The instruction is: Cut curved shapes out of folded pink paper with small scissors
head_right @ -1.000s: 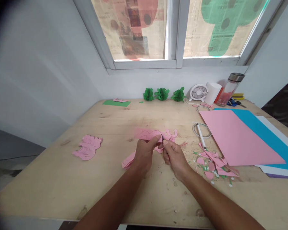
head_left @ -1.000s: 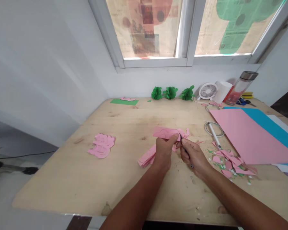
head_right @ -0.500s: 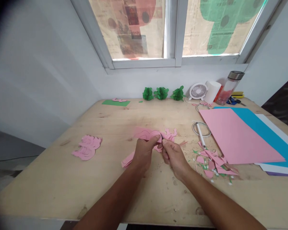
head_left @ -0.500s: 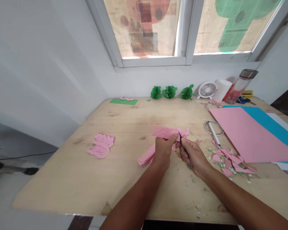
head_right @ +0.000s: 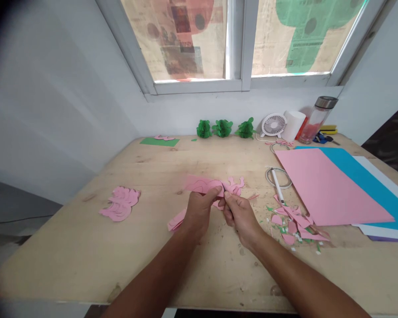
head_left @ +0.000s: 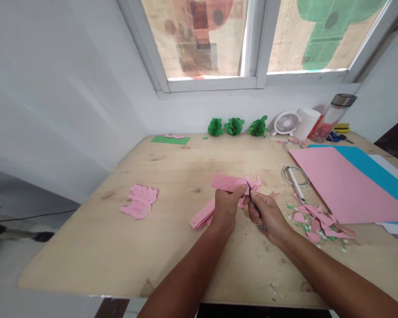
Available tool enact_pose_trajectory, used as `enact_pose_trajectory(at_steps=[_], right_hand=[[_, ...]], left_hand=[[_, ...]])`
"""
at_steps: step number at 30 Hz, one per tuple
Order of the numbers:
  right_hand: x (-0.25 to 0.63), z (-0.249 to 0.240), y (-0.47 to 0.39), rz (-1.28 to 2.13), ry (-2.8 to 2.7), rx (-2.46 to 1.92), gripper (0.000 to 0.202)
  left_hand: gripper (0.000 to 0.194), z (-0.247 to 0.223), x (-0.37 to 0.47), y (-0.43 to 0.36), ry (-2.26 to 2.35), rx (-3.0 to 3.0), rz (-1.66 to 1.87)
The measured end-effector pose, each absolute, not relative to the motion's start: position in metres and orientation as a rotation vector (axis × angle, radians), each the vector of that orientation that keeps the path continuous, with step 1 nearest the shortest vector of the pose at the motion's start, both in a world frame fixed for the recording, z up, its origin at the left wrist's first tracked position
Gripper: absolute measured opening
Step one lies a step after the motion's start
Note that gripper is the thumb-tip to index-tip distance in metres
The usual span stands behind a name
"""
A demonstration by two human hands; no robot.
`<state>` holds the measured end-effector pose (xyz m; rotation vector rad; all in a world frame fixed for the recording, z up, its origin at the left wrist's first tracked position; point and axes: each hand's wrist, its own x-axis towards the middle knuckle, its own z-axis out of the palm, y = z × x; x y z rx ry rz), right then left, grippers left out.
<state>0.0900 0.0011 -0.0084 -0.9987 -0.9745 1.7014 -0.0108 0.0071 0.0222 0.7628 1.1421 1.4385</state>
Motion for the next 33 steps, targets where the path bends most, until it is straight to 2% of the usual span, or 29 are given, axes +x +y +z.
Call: enact_pose_trajectory(at_steps=[17,33], right_hand=[[0.09,-0.007,0.001,1.696,-0.973,-1.027,0.037],[0.091,-0.006,0.002,1.652,-1.018,-1.05,0.04]], left_hand=[[0.023,0.009,-0.011,0.009,1.023,0.78,1.479],[0.021,0.015,-0.013,0.009,1.17,0.836,1.423]])
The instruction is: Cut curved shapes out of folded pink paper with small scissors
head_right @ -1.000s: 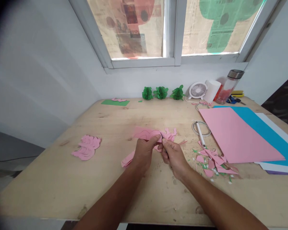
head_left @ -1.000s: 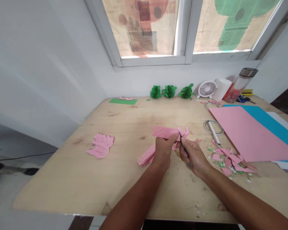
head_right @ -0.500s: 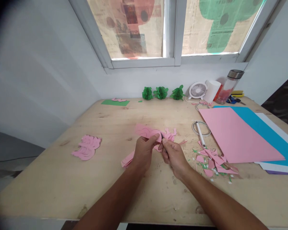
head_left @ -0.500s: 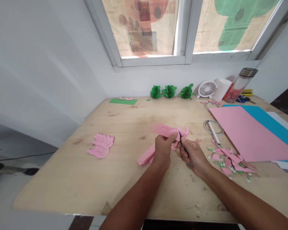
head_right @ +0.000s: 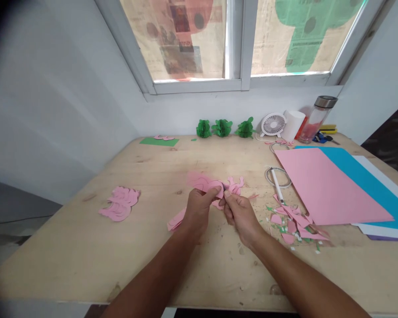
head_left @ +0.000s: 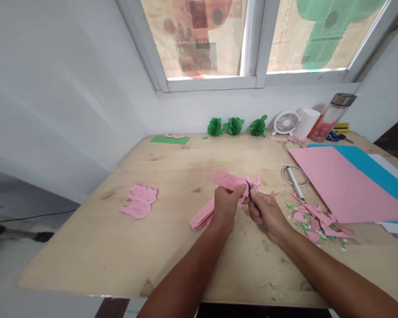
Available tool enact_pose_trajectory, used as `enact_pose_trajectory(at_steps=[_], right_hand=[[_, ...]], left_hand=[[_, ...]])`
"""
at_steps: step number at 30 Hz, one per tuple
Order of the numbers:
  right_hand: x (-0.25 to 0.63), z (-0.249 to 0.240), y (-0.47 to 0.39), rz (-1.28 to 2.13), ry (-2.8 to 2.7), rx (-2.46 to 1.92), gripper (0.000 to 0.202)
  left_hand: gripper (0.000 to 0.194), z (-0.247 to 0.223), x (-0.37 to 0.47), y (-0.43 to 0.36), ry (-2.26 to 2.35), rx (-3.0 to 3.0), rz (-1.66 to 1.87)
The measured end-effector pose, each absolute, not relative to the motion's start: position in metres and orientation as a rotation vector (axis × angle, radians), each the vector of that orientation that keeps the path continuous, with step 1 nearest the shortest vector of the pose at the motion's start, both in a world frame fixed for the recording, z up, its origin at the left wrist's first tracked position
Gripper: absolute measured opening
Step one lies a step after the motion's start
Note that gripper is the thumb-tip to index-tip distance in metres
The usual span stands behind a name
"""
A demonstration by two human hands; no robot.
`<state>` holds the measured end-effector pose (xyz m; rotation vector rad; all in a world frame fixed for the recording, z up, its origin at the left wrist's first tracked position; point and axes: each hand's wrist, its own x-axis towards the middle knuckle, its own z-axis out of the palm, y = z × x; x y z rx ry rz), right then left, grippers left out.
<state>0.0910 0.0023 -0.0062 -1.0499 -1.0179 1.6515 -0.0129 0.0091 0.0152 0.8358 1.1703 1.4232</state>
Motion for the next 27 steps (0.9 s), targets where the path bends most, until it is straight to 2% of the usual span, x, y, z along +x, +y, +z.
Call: enact_pose_trajectory(at_steps=[27], right_hand=[[0.0909,-0.0051,0.0008,1.702,-0.989,-1.057,0.038]], left_hand=[[0.017,0.018,-0.0125,0.0089,1.159,0.754,1.454]])
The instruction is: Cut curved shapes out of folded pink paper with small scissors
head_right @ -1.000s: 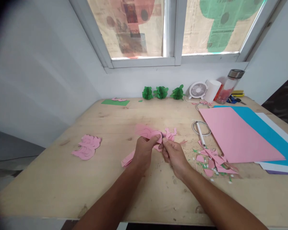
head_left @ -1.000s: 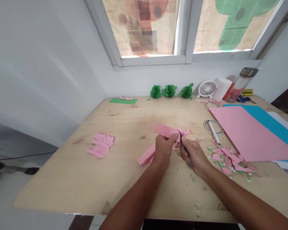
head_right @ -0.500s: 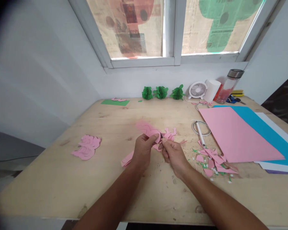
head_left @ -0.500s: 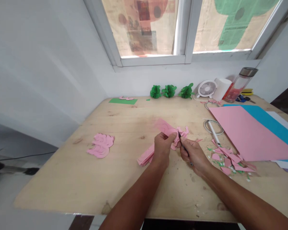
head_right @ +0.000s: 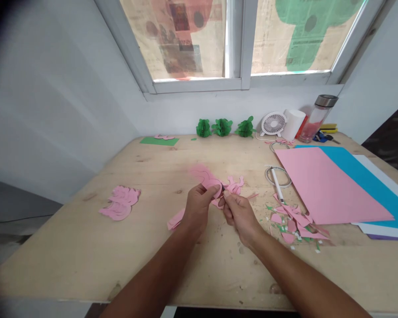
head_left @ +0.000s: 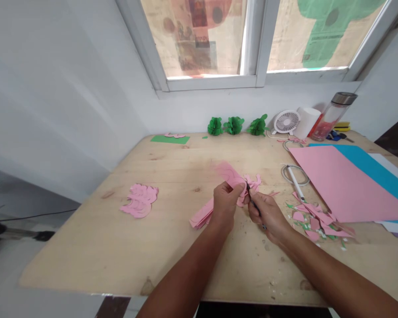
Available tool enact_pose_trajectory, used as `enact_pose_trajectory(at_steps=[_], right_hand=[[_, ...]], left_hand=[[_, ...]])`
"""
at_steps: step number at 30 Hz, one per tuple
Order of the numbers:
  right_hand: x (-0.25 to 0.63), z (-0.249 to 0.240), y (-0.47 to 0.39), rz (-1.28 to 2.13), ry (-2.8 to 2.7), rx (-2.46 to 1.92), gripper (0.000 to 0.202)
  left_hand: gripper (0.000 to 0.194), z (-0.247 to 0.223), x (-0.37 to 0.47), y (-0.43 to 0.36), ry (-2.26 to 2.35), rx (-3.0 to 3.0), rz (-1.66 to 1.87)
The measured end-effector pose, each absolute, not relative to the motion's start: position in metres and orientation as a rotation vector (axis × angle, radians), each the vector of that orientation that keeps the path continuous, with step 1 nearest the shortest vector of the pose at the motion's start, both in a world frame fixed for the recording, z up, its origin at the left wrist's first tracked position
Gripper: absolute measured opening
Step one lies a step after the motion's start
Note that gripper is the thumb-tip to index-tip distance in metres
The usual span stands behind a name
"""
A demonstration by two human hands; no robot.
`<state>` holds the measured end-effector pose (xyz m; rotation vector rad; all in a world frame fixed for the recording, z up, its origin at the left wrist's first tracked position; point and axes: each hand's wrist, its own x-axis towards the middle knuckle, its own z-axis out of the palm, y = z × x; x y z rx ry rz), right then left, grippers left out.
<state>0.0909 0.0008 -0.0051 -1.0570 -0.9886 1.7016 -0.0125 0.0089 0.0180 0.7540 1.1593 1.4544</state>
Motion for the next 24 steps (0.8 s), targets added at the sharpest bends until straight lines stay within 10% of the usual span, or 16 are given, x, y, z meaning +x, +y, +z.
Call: enact_pose_trajectory(at_steps=[24], right_hand=[[0.0928,-0.0038,0.0021,1.719,-1.013,-1.03,0.038]], left_hand=[[0.019,0.017,-0.015,0.0093,1.101,0.819,1.4]])
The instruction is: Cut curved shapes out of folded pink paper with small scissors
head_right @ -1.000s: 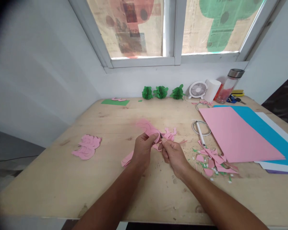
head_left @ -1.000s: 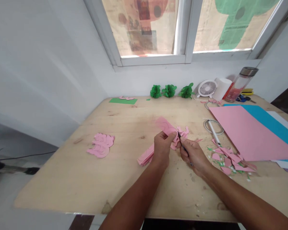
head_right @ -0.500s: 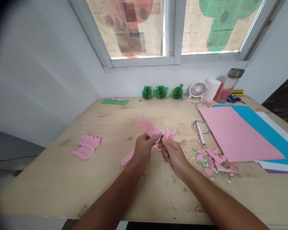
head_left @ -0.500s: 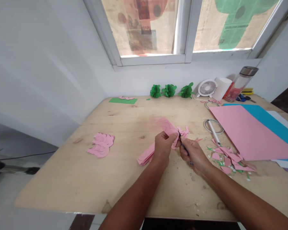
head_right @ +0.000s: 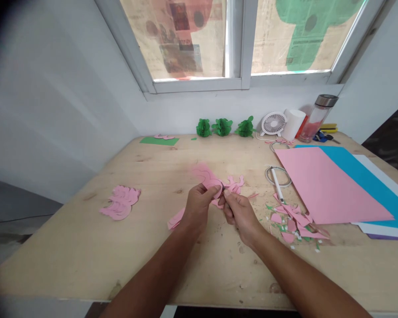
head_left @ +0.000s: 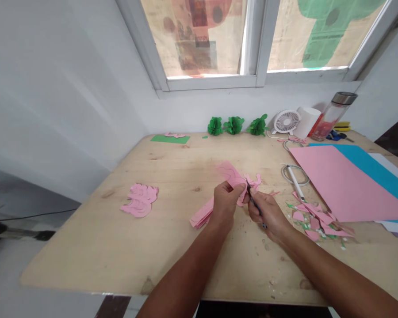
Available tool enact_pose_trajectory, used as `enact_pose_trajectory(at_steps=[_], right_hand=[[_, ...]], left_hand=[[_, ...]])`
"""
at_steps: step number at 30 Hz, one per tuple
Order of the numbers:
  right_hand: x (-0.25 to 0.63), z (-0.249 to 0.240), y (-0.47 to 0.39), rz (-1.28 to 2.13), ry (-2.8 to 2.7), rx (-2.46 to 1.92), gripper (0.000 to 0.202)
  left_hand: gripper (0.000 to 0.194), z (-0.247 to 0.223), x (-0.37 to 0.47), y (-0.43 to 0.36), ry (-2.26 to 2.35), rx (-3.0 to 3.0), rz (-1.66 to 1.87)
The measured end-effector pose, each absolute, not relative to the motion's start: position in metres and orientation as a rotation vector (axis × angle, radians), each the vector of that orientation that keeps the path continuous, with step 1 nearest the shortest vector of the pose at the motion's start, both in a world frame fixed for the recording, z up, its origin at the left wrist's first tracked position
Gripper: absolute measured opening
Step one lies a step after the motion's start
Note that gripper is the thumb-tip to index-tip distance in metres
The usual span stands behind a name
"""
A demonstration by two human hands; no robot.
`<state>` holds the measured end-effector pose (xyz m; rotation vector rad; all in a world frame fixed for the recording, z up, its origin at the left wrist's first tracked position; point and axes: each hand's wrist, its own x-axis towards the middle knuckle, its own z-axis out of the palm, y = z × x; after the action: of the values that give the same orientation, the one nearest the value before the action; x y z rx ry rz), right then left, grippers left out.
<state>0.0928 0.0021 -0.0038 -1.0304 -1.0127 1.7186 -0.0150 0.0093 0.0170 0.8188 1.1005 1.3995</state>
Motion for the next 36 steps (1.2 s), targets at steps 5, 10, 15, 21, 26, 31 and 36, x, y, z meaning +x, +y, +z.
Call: enact_pose_trajectory(at_steps=[5,10,15,21,26,31,36], right_hand=[[0.0924,-0.0041,0.0025,1.717,-1.018,-1.034,0.038],[0.0926,-0.0054,0.0024,1.706,-1.018,-1.038,0.038],[0.0931,-0.0049,0.0024,1.707,-1.024,-1.027,0.038],[0.0928,-0.0026,0.002,1.695,-1.024,-1.044,0.038],[0.0928,-0.0046,0.0027,1.689,-1.032,-1.054,0.038],[0.0923,-0.0045,0.0027,1.681,-1.032,-1.062,0.038],[0.0916,-0.0054,0.0036,1.681,-1.024,-1.065,0.037]], left_hand=[[0.019,0.0177,-0.0146,0.0089,1.105,0.824,1.402],[0.019,0.0183,-0.0145,0.0084,1.086,0.834,1.401],[0.02,0.0182,-0.0147,0.0084,1.094,0.868,1.401],[0.02,0.0173,-0.0151,0.0083,1.091,0.868,1.393],[0.02,0.0181,-0.0149,0.0077,1.074,0.863,1.399],[0.019,0.0189,-0.0148,0.0078,1.063,0.862,1.39],[0.014,0.0142,-0.0146,0.0089,1.001,0.828,1.424]])
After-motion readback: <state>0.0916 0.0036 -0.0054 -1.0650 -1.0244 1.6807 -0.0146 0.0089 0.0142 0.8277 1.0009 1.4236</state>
